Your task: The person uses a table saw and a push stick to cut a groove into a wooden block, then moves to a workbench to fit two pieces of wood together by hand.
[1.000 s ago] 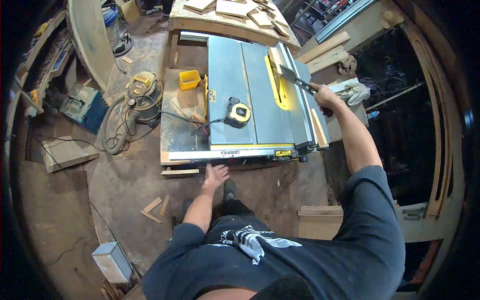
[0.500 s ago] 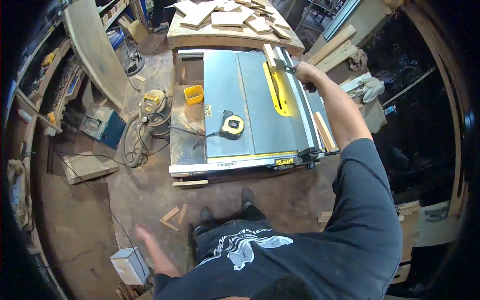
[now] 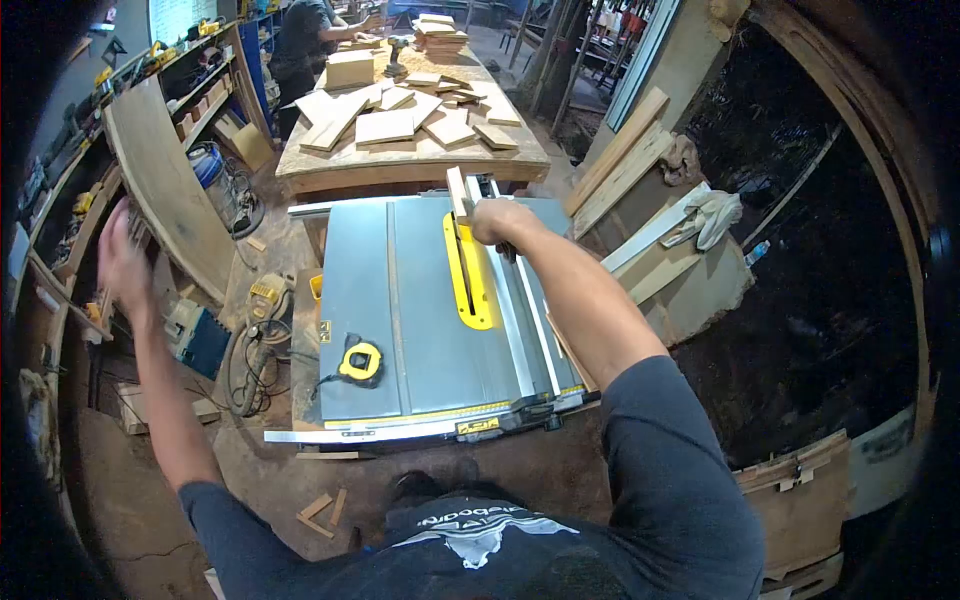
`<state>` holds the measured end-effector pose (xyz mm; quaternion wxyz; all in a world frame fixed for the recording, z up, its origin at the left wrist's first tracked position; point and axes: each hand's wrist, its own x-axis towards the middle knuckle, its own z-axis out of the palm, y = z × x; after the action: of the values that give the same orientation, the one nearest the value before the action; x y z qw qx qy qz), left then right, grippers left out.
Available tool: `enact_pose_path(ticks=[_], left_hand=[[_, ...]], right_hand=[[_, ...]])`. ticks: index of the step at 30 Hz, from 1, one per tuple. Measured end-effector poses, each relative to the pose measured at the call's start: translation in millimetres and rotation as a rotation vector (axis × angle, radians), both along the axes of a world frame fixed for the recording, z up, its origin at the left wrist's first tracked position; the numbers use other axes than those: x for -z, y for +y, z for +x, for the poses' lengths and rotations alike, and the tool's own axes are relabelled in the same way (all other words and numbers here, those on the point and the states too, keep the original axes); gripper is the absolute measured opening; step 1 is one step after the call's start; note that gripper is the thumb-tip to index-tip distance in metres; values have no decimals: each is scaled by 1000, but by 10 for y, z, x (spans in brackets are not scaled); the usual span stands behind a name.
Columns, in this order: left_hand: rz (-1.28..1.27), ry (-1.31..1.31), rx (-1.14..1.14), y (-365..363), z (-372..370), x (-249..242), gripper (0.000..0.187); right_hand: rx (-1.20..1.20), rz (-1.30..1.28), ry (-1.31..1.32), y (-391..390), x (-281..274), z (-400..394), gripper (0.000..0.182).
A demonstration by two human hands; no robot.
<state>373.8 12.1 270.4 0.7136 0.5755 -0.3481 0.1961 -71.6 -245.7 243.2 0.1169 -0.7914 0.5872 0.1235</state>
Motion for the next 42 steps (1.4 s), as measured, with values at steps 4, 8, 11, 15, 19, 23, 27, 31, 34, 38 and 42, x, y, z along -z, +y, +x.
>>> enact_pose_path(ticks=[4, 8, 11, 15, 19, 23, 27, 31, 34, 38, 42], left_hand=[[252, 19, 275, -1535, -355, -178, 34], [557, 6, 509, -3294, -629, 339, 42], [800, -14, 618, -4405, -925, 911, 48], [1096, -71, 666, -5457, -1427, 1765, 56], [1324, -112, 789, -5794, -2025, 2312, 64], [1365, -105, 853, -6005, -2366, 2508, 62], [1377, -80, 877, -6331, -2468, 2734, 61], [1213, 222, 943, -6471, -2410, 2965, 43], [826, 715, 1045, -6492, -2428, 2775, 36], [983, 4, 860, -6735, -2012, 1888, 53], [486, -380, 1070, -6171, -1738, 601, 51]], right_hand=[[-2, 9, -16, -52, -105, 8, 29], [81, 45, -5, -12, -154, 10, 30], [69, 73, 57, -98, -88, 24, 35], [42, -5, 53, -185, 23, -18, 50], [74, -16, 38, -169, 33, -21, 54], [32, -75, 32, -143, 55, -90, 55], [71, -14, 137, -141, -23, -57, 56], [101, -70, 72, -58, -52, -298, 51], [197, -140, -13, 203, -93, -741, 49], [173, -549, -206, 434, 372, -1766, 45], [212, -448, 10, 346, 1158, -2474, 50]])
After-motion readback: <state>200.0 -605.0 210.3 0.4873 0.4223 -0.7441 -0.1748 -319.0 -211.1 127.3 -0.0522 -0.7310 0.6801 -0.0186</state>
